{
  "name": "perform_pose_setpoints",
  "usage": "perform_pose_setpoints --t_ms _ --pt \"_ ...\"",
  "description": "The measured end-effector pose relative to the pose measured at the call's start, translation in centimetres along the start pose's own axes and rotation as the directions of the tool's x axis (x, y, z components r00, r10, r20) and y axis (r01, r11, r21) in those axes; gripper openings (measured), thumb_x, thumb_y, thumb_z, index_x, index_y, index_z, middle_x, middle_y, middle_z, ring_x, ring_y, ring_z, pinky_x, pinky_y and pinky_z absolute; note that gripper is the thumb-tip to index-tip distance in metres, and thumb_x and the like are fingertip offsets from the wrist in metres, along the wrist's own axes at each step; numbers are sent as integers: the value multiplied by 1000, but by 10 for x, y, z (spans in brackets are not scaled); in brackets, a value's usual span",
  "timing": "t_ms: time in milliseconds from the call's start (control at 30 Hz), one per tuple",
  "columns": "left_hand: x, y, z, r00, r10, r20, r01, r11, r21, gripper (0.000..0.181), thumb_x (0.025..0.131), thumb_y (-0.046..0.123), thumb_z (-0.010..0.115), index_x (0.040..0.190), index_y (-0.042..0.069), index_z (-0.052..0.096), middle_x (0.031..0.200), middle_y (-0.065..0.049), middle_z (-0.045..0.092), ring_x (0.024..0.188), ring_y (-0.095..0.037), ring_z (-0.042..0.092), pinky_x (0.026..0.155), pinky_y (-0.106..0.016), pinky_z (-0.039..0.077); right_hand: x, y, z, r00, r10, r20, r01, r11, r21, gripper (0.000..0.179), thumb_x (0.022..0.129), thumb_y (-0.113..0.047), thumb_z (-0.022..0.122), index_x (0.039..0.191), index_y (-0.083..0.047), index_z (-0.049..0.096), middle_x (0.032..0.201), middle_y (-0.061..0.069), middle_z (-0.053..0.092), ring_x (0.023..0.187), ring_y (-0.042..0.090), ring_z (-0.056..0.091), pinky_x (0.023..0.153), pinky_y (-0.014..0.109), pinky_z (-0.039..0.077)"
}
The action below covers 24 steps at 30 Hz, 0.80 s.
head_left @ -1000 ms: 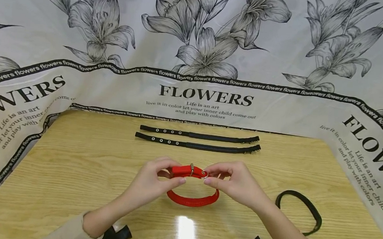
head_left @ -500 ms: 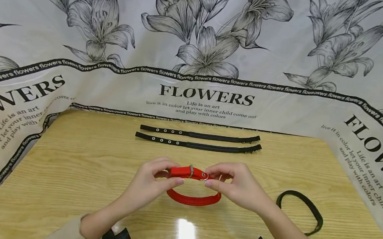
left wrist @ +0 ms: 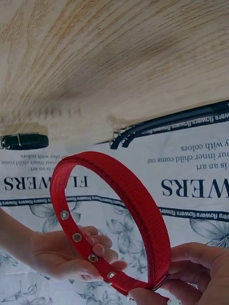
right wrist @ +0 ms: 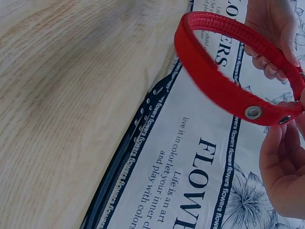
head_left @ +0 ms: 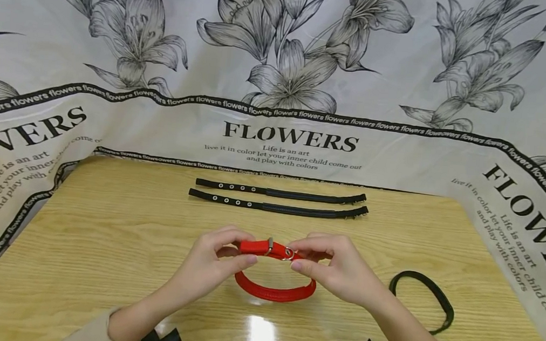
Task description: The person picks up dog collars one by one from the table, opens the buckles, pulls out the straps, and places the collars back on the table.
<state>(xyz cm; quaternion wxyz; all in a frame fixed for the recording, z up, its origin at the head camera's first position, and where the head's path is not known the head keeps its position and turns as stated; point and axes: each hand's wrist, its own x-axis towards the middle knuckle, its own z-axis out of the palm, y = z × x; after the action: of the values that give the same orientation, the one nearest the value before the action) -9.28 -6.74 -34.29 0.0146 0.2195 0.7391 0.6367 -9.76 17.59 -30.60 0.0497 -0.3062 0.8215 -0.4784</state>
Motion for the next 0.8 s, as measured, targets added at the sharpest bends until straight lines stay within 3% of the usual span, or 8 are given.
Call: perform_pose_setpoints --t_ms 167,300,500,800 --pt "-1 0 -4 998 33 -54 -32 999 20 15 81 3 71 96 2 67 93 -6 62 85 -17 57 74 -27 55 -4 0 -6 999 47 11 -47 999 -18 26 85 -9 68 109 1 67 85 0 64 73 13 56 66 26 51" --pt "-1 -1 -3 996 73 -55 -71 997 33 16 81 2 71 96 1 67 95 -6 63 86 -18 57 75 -28 55 -5 2 -8 999 34 26 -33 998 -53 24 85 -12 68 107 -1 67 88 2 67 75 12 58 68 26 52" --pt "0 -2 0 995 62 -82 -58 997 40 19 79 0 71 98 1 67 96 -6 63 87 -19 57 78 -27 54 -2 1 -5 999 50 -17 -52 991 -119 19 84 -17 71 101 -8 70 84 -8 66 74 9 58 65 26 51" --pt "3 -3 5 997 80 -19 -78 995 69 20 81 10 73 98 3 68 93 -4 63 82 -16 58 75 -27 55 9 -3 1 998 2 -62 -10 990 -138 15 80 -13 73 95 -9 72 78 -11 64 69 8 58 61 25 50"
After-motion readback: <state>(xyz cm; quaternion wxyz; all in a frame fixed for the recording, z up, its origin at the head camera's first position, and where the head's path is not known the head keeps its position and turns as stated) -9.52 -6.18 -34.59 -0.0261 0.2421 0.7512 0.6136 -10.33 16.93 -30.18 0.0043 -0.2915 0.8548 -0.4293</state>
